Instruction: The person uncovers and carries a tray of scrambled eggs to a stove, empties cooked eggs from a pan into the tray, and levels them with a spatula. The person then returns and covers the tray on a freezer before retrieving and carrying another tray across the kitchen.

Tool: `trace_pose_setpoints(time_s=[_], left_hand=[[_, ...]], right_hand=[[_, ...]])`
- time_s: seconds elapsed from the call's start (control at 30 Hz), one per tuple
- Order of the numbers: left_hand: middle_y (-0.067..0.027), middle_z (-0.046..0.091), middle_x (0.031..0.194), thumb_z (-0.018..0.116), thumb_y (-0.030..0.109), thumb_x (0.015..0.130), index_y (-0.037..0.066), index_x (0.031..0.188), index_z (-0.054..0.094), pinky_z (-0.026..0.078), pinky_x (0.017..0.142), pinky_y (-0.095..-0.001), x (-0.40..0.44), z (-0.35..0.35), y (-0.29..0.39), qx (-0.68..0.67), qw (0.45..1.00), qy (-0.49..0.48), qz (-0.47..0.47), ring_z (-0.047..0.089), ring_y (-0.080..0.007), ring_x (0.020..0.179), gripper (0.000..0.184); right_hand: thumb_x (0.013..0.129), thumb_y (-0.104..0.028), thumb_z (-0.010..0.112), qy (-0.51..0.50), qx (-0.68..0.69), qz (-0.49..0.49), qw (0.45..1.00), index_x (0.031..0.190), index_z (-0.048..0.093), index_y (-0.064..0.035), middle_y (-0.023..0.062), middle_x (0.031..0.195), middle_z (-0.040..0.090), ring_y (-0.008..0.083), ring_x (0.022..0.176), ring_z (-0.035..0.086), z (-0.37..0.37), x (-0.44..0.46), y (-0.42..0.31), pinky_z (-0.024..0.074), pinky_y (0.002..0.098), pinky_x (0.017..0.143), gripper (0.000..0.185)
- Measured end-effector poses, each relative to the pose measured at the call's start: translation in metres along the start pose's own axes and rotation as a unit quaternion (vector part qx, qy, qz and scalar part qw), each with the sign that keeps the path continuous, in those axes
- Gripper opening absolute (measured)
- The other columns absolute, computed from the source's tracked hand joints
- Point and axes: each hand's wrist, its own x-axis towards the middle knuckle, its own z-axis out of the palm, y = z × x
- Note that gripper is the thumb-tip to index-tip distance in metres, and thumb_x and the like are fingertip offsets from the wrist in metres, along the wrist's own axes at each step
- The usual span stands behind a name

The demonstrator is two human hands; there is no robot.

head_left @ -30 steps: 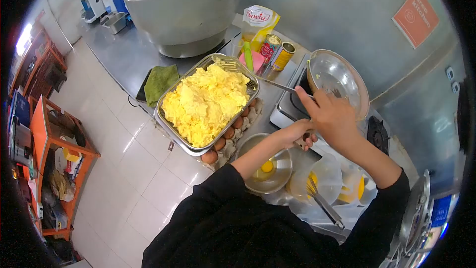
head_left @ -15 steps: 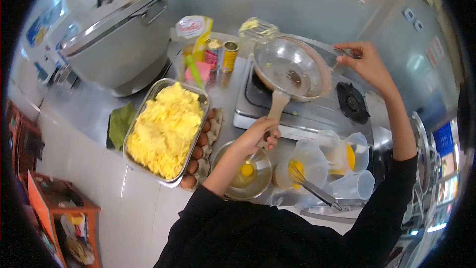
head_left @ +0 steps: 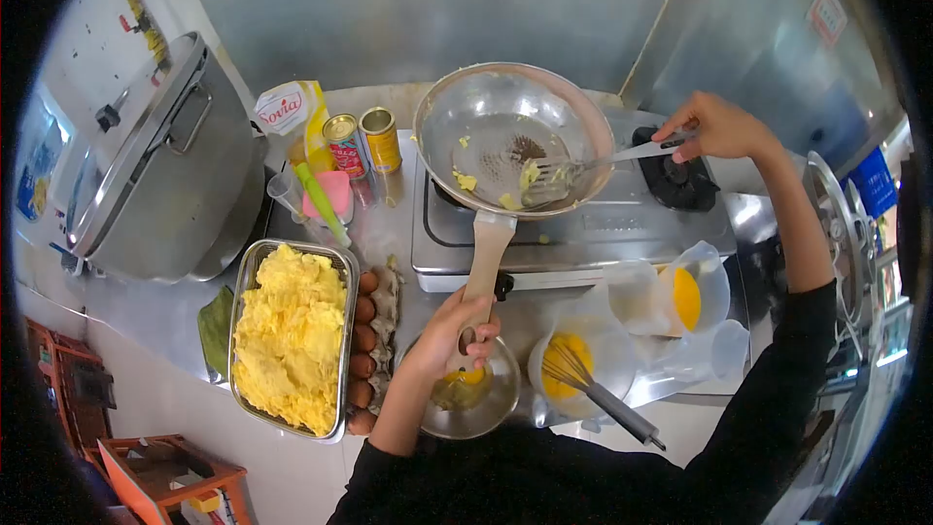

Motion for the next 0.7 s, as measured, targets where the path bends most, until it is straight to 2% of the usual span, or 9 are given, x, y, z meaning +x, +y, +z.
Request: trace_pose_setpoints(time_s=[0.1, 0.2, 0.3, 0.4, 0.6, 0.7], left_hand=[[-0.0007, 0.037, 0.061, 0.043, 0.026, 0.086, 0.009, 0.099, 0.038, 0.034, 0.032, -0.0228, 0.002, -0.003, -0.002, -0.001, 1.0, -0.007, -0.001, 0.034, -0.0065, 0.038, 0.023], [-0.0024, 0.037, 0.062, 0.044, 0.025, 0.086, 0.009, 0.101, 0.036, 0.035, 0.036, -0.0247, 0.003, -0.004, 0.001, -0.009, 1.0, -0.012, -0.02, 0.034, -0.0085, 0.039, 0.023], [-0.0032, 0.037, 0.062, 0.044, 0.025, 0.086, 0.01, 0.102, 0.034, 0.036, 0.038, -0.0259, 0.002, -0.003, 0.004, 0.009, 0.999, -0.003, -0.036, 0.034, -0.0098, 0.041, 0.024], [-0.0029, 0.037, 0.062, 0.043, 0.025, 0.086, 0.01, 0.103, 0.034, 0.036, 0.039, -0.0259, 0.001, 0.0, 0.007, 0.037, 0.998, 0.006, -0.042, 0.035, -0.01, 0.042, 0.024], [-0.0012, 0.037, 0.061, 0.042, 0.022, 0.087, 0.011, 0.102, 0.036, 0.036, 0.037, -0.0225, -0.003, 0.008, 0.021, 0.066, 0.997, 0.03, -0.039, 0.034, -0.0073, 0.042, 0.02], [-0.001, 0.037, 0.061, 0.042, 0.021, 0.087, 0.011, 0.103, 0.036, 0.037, 0.038, -0.0227, -0.004, 0.009, 0.025, 0.085, 0.995, 0.026, -0.036, 0.036, -0.0076, 0.044, 0.02]], right_hand=[[0.062, -0.011, 0.069, -0.025, 0.041, -0.077, 0.996, 0.095, 0.064, -0.0061, 0.0041, 0.069, 0.061, 0.0117, 0.063, 0.051, 0.005, 0.024, -0.004, 0.0415, 0.0266, 0.062, 0.033], [0.064, -0.013, 0.069, -0.092, 0.049, -0.021, 0.994, 0.097, 0.063, -0.006, -0.0006, 0.054, 0.049, 0.0085, 0.049, 0.041, 0.007, 0.055, -0.01, 0.0344, 0.0249, 0.047, 0.034], [0.066, -0.016, 0.068, -0.112, 0.16, 0.015, 0.981, 0.099, 0.062, -0.0066, -0.0042, 0.048, 0.037, 0.0062, 0.042, 0.029, 0.014, 0.082, -0.015, 0.0231, 0.0238, 0.039, 0.035], [0.068, -0.016, 0.067, -0.091, 0.217, 0.026, 0.972, 0.102, 0.062, -0.0081, -0.0045, 0.048, 0.039, 0.0057, 0.04, 0.027, 0.026, 0.109, -0.003, 0.0208, 0.0231, 0.038, 0.035], [0.069, -0.017, 0.066, 0.015, 0.225, -0.011, 0.974, 0.102, 0.062, -0.0097, -0.0072, 0.047, 0.034, 0.0048, 0.04, 0.026, 0.041, 0.112, 0.002, 0.0201, 0.0227, 0.037, 0.034], [0.07, -0.016, 0.066, 0.034, 0.243, 0.009, 0.969, 0.103, 0.061, -0.0102, -0.0081, 0.047, 0.035, 0.0035, 0.04, 0.025, 0.051, 0.101, 0.003, 0.0198, 0.0218, 0.038, 0.034]])
